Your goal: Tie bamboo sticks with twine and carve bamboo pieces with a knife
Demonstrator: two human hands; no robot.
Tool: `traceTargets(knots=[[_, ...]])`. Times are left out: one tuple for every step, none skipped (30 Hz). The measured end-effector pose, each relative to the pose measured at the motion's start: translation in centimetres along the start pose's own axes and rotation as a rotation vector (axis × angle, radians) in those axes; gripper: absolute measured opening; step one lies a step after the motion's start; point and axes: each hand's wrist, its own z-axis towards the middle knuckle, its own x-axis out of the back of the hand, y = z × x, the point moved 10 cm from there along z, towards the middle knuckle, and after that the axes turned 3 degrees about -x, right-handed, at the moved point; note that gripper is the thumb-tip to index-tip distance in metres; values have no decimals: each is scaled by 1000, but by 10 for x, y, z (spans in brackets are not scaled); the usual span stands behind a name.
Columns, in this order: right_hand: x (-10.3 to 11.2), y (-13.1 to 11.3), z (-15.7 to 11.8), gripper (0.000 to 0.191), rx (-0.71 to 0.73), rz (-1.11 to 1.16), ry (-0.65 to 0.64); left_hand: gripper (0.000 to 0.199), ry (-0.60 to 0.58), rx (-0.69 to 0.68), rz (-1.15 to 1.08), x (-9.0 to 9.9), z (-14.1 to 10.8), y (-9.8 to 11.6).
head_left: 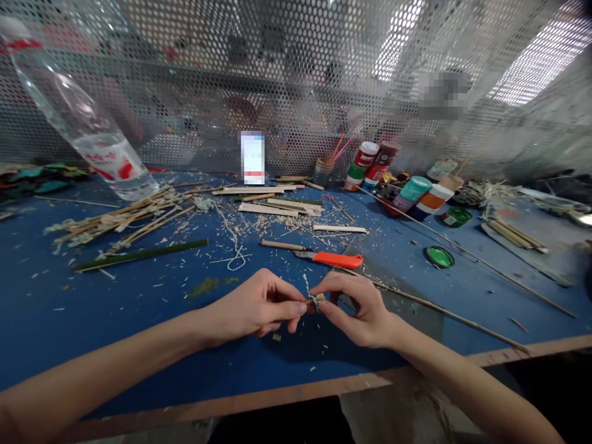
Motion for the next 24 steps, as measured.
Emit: traceTargets(knots=[[1, -2, 1, 22, 30, -27, 3, 32, 1, -4, 29, 1, 0, 1], [2, -3, 1, 25, 62, -52, 9, 32, 4, -10, 60, 2, 0, 1], [3, -4, 1, 28, 97, -76, 15, 32, 8, -17, 94, 3, 0, 2], [3, -6, 1, 30, 132, -95, 21, 32, 13, -24, 128, 4, -1, 3], [3, -7, 0, 32, 166, -111, 25, 32, 17, -29, 161, 5, -1, 5], [3, -8, 0, 35, 197, -127, 30, 31, 18, -33, 189, 6, -1, 6], [3, -9, -1, 37, 221, -147, 36, 30, 17, -35, 213, 7, -2, 7], [2, -10, -2, 40, 240, -173, 44, 30, 14, -34, 232, 7, -2, 8], [2, -11, -3, 42, 254, -203, 52, 31, 9, -31, 248, 7, -3, 9], [2, -13, -3, 42, 267, -229, 60, 31, 2, -26, 261, 7, -3, 10], [1, -14, -3, 41, 277, -246, 63, 32, 3, -21, 276, 7, -4, 11], [0, -15, -4, 40, 281, -252, 60, 32, 7, -17, 292, 8, -4, 11], [-1, -16, -3, 38, 283, -248, 50, 33, 10, -13, 310, 8, -5, 12], [-2, -17, -3, 36, 281, -238, 40, 34, 11, -9, 327, 9, -6, 12], [-2, -17, -3, 36, 275, -225, 32, 35, 11, -7, 340, 9, -6, 12], [-3, -17, -3, 35, 270, -215, 27, 37, 7, -5, 349, 9, -6, 11], [-3, -16, -3, 35, 266, -208, 26, 38, -1, -3, 354, 8, -6, 10], [-3, -16, -3, 35, 263, -203, 26, 39, -9, 0, 355, 8, -6, 9], [-4, -15, -4, 35, 261, -199, 24, 39, -13, 0, 352, 8, -6, 8], [-4, -14, -4, 35, 259, -198, 23, 39, -16, 0, 348, 8, -6, 7], [-5, -14, -5, 35, 259, -198, 21, 40, -18, 1, 345, 8, -5, 6], [-6, -13, -5, 35, 261, -200, 19, 40, -17, 3, 343, 8, -5, 5], [-6, -12, -6, 35, 262, -202, 16, 40, -17, 5, 342, 8, -4, 5], [-7, -11, -7, 34, 261, -205, 12, 40, -18, 8, 342, 8, -4, 4]])
